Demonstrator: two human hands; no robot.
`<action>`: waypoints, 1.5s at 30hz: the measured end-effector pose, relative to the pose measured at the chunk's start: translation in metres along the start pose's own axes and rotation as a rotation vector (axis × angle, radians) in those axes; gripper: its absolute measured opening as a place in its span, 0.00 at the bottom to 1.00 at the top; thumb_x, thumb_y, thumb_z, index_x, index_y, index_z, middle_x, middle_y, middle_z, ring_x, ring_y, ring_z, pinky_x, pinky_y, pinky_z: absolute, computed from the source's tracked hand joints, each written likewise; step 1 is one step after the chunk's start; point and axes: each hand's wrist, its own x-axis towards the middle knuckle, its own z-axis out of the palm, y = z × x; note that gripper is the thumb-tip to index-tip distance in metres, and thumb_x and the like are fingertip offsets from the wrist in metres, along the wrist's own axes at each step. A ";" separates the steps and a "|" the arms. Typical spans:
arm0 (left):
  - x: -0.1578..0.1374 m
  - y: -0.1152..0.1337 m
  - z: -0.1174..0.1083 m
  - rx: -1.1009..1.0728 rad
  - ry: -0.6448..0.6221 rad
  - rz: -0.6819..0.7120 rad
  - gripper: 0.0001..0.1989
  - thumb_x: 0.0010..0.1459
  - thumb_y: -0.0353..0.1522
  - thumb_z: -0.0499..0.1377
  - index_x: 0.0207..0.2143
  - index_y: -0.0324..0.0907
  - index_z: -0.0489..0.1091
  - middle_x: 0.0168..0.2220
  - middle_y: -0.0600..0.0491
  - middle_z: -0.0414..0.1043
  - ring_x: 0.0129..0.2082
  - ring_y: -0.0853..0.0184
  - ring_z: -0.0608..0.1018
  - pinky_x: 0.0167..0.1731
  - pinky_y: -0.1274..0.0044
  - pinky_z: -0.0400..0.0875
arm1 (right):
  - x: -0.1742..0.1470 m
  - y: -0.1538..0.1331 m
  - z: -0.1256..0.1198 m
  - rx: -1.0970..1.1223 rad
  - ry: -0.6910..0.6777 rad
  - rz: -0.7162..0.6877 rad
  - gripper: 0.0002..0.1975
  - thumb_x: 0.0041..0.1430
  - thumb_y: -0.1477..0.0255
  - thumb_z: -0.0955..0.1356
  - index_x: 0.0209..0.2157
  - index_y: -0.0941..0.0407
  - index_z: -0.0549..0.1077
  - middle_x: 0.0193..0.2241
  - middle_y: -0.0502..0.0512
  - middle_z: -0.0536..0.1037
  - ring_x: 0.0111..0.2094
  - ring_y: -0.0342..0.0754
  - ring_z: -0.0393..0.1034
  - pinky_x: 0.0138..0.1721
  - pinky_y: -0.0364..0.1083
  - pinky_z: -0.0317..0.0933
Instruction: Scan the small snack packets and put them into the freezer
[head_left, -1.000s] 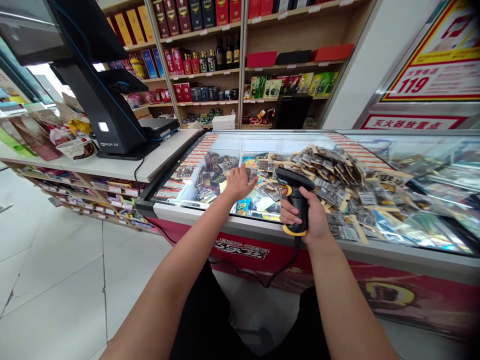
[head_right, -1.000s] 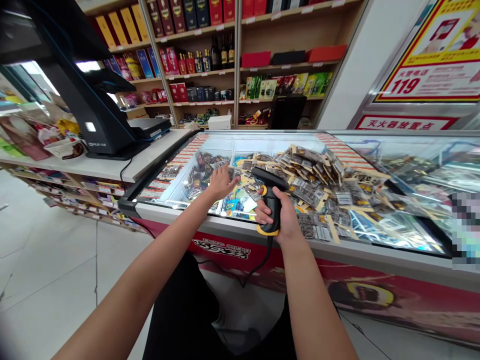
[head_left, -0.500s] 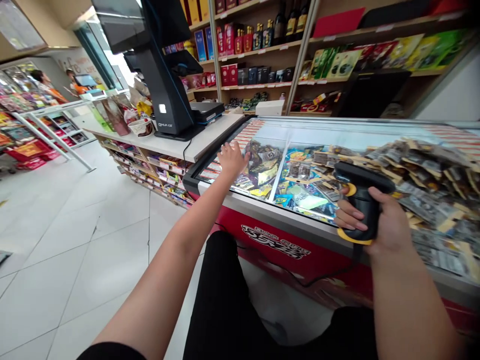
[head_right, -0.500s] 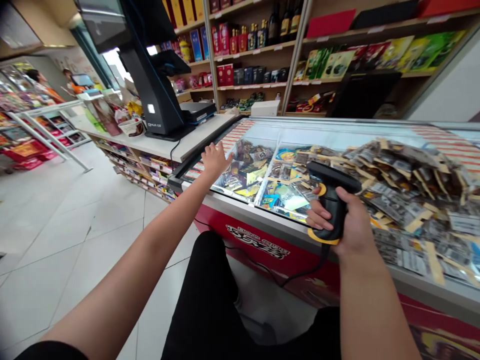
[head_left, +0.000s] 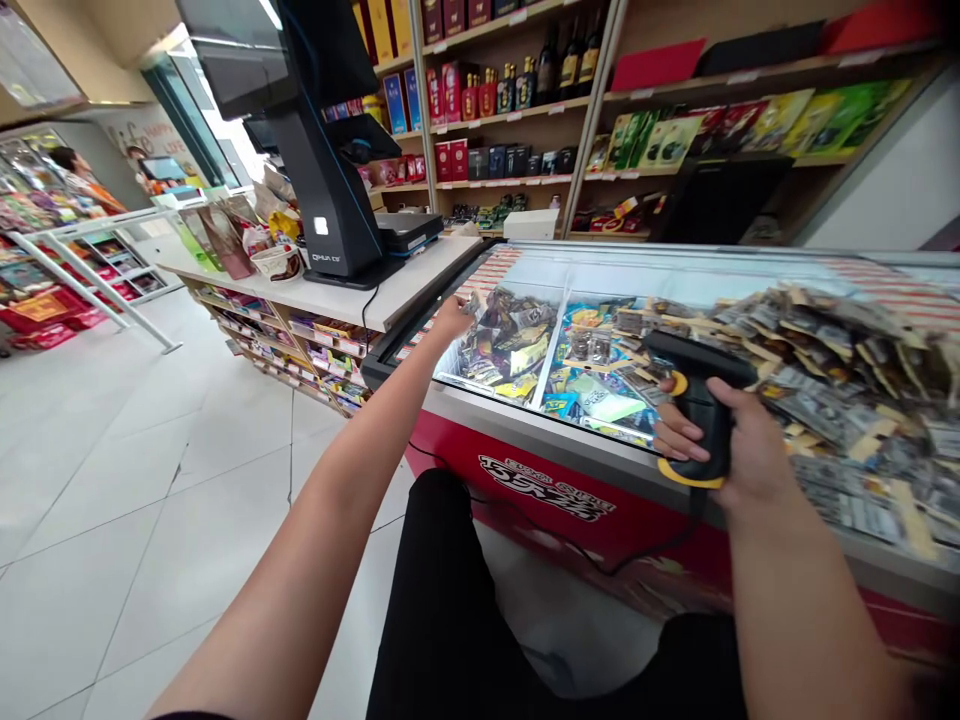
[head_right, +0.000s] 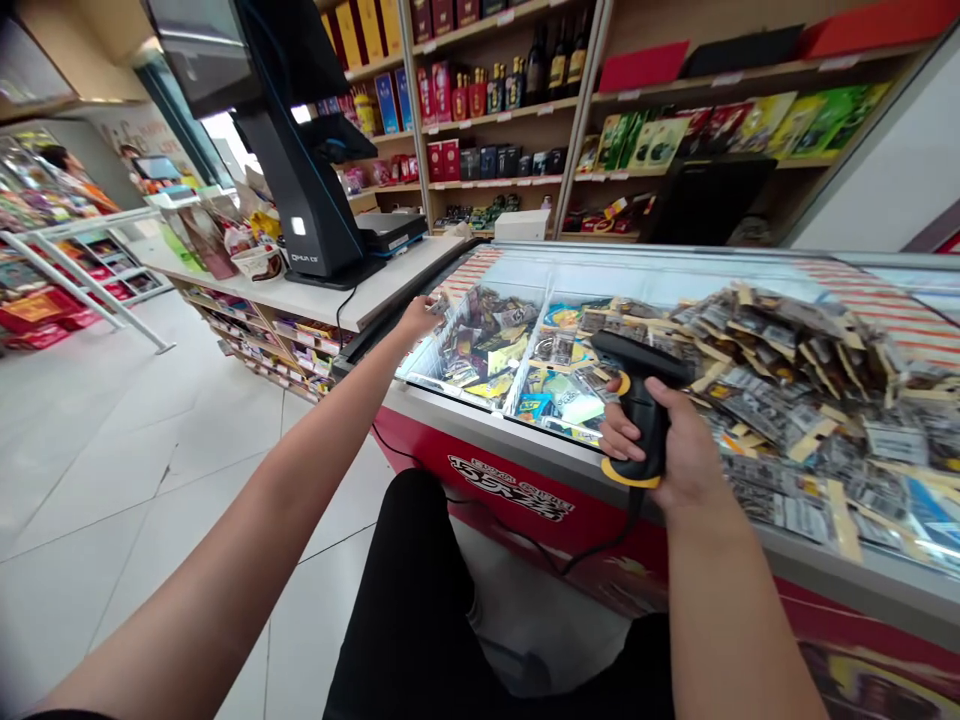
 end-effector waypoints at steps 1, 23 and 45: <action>-0.005 0.006 0.007 -0.051 0.008 0.037 0.17 0.62 0.27 0.64 0.53 0.41 0.71 0.52 0.45 0.80 0.50 0.59 0.82 0.50 0.71 0.77 | 0.000 0.000 -0.001 -0.003 -0.010 0.003 0.18 0.61 0.51 0.73 0.37 0.51 0.75 0.19 0.44 0.55 0.15 0.39 0.40 0.18 0.47 0.41; -0.060 0.054 0.128 -0.588 -0.449 0.087 0.31 0.72 0.38 0.57 0.73 0.49 0.53 0.62 0.40 0.71 0.41 0.58 0.88 0.49 0.62 0.82 | -0.002 0.009 0.004 0.006 -0.053 0.028 0.25 0.57 0.49 0.78 0.40 0.53 0.70 0.18 0.43 0.66 0.14 0.39 0.54 0.19 0.40 0.56; -0.060 0.053 0.130 -0.392 -0.334 0.192 0.36 0.72 0.38 0.58 0.77 0.42 0.53 0.58 0.35 0.75 0.37 0.59 0.85 0.37 0.68 0.80 | -0.005 0.009 -0.001 0.138 -0.024 -0.047 0.24 0.56 0.49 0.77 0.40 0.53 0.72 0.18 0.41 0.63 0.15 0.38 0.51 0.18 0.40 0.55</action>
